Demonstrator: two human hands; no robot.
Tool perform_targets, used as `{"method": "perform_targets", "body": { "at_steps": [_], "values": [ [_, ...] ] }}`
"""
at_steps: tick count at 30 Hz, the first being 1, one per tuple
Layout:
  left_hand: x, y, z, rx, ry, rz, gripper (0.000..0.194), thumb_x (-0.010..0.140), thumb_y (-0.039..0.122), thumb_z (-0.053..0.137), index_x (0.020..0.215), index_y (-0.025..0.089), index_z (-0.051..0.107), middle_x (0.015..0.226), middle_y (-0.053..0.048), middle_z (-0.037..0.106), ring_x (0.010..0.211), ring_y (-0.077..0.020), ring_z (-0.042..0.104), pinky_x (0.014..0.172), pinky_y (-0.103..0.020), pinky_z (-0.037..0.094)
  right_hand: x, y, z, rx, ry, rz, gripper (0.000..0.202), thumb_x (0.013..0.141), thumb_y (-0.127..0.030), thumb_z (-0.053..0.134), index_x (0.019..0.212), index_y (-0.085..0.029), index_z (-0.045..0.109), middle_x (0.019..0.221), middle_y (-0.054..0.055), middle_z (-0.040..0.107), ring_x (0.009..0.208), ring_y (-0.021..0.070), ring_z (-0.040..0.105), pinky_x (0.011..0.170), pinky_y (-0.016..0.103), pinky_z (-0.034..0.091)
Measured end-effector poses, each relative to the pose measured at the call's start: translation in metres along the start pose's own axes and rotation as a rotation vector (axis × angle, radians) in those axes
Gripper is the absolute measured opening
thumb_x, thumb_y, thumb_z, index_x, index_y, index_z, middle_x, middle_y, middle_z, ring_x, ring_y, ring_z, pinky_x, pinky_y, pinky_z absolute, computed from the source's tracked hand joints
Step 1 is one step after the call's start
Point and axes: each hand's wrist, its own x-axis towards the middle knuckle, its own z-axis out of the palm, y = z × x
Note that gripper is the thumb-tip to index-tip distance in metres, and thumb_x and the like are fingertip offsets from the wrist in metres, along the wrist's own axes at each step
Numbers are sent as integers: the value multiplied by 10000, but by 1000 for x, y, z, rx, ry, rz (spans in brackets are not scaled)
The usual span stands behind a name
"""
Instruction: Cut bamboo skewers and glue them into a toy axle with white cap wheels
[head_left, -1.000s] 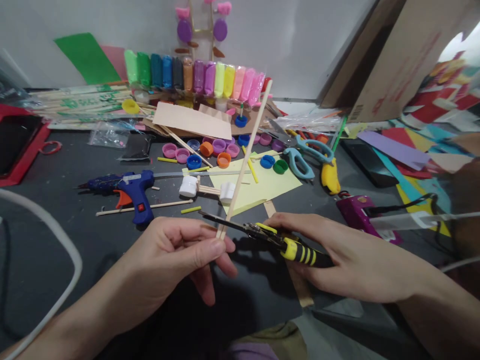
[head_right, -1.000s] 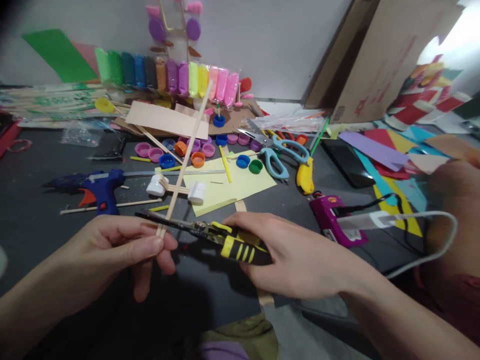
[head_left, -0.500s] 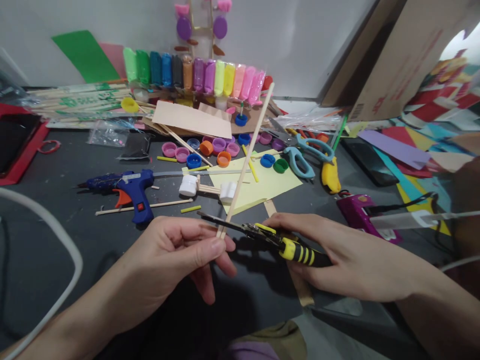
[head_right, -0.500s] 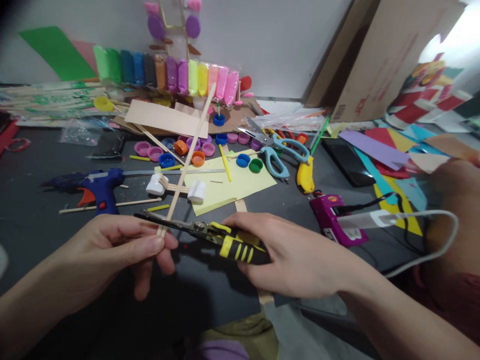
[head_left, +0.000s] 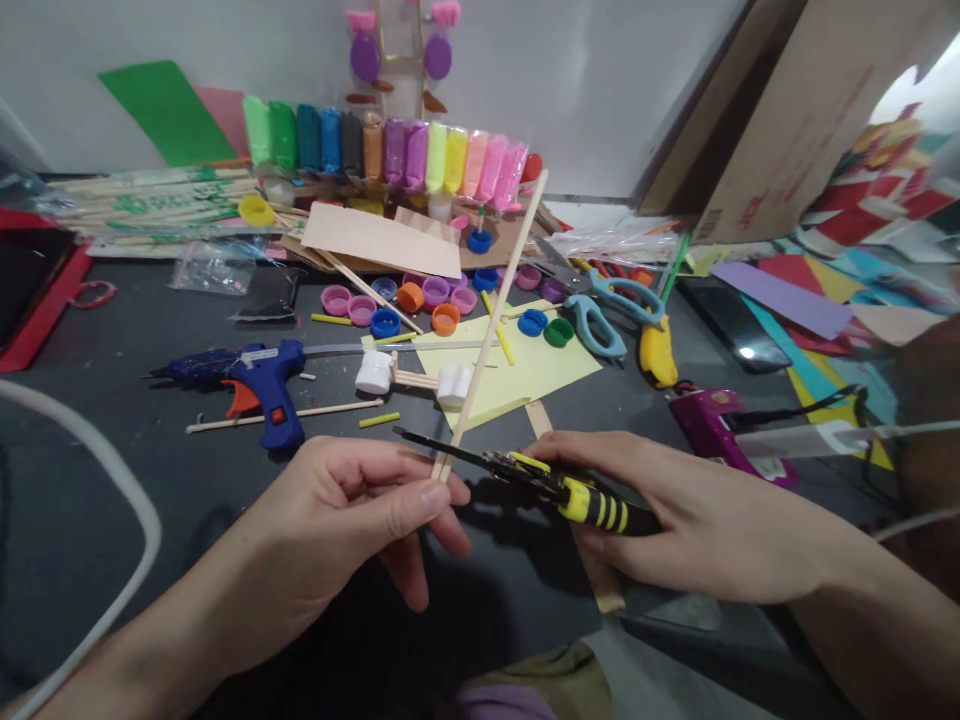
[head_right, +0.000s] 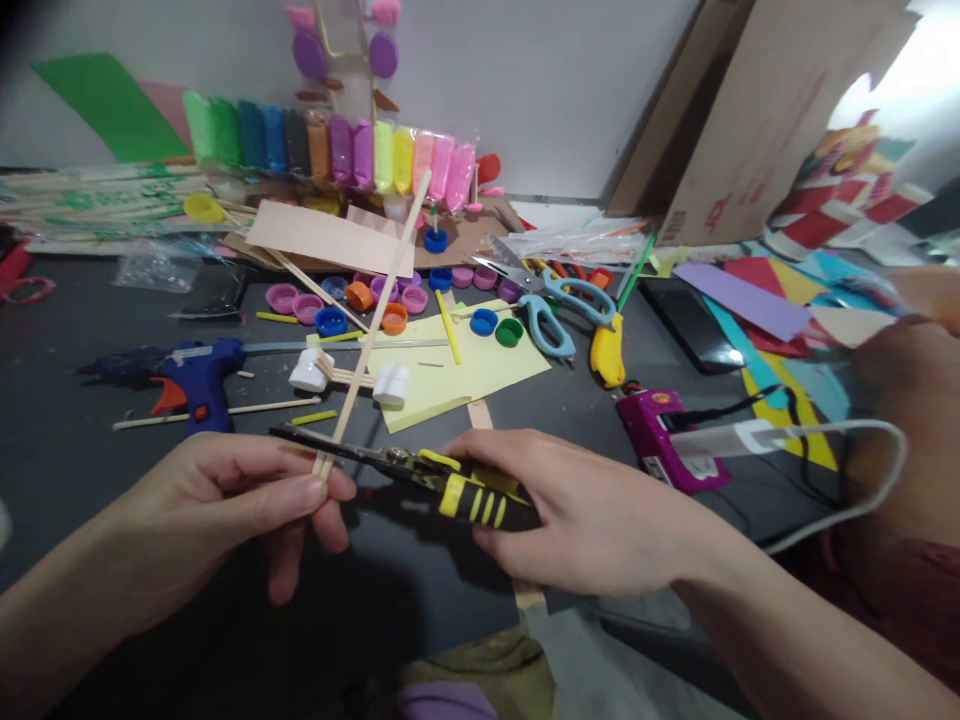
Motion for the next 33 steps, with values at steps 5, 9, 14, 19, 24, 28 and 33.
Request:
{"method": "perform_targets", "body": {
  "at_steps": [5, 9, 14, 19, 24, 28, 33],
  "values": [
    [-1, 0, 0, 17, 4, -11, 182, 829, 404, 741, 812, 243, 824, 731, 25, 749, 464, -24, 650, 481, -69, 476, 0, -1, 0, 18, -14, 3, 358, 763, -240, 586, 1105, -231, 690, 1060, 41, 771, 909, 252, 736, 681, 276, 584],
    [-1, 1, 0, 41, 13, -8, 182, 824, 396, 747, 788, 234, 822, 742, 17, 753, 460, -24, 644, 486, -78, 471, -1, -1, 0, 19, -7, 5, 345, 774, -239, 576, 1098, -225, 693, 1054, 47, 771, 903, 249, 735, 677, 277, 580],
    [-3, 1, 1, 56, 44, -1, 171, 816, 388, 753, 823, 232, 822, 741, 2, 761, 452, -46, 647, 489, -114, 472, -1, 0, 1, -3, -4, 20, 366, 772, -252, 590, 1124, -217, 681, 1121, 63, 754, 964, 268, 723, 712, 301, 584],
    [-3, 5, 4, 93, 64, -7, 207, 839, 375, 722, 769, 204, 813, 744, -16, 761, 439, -54, 636, 494, -143, 462, -2, 0, 1, -18, -9, 38, 406, 761, -273, 610, 1158, -216, 667, 1122, 70, 749, 974, 283, 717, 738, 330, 590],
    [-3, 7, 6, 120, 59, -13, 196, 846, 354, 706, 786, 195, 804, 707, -13, 748, 432, -62, 630, 486, -155, 441, -3, -1, 0, -23, -15, 26, 378, 776, -250, 587, 1143, -217, 669, 1118, 63, 748, 956, 271, 718, 731, 317, 580],
    [-4, 7, 7, 92, 44, -24, 191, 864, 336, 687, 792, 188, 785, 675, -6, 738, 433, -59, 622, 472, -144, 433, -2, -2, 1, -15, -8, 15, 380, 769, -208, 587, 1139, -205, 675, 1072, 61, 755, 901, 249, 719, 720, 296, 562],
    [-5, 6, 7, 58, 27, -23, 188, 874, 335, 679, 802, 190, 774, 641, 12, 718, 421, -47, 604, 450, -124, 424, -2, -3, 5, -50, 10, 15, 425, 713, -172, 602, 1131, -196, 676, 999, 70, 753, 874, 250, 706, 718, 296, 548]
  ]
}}
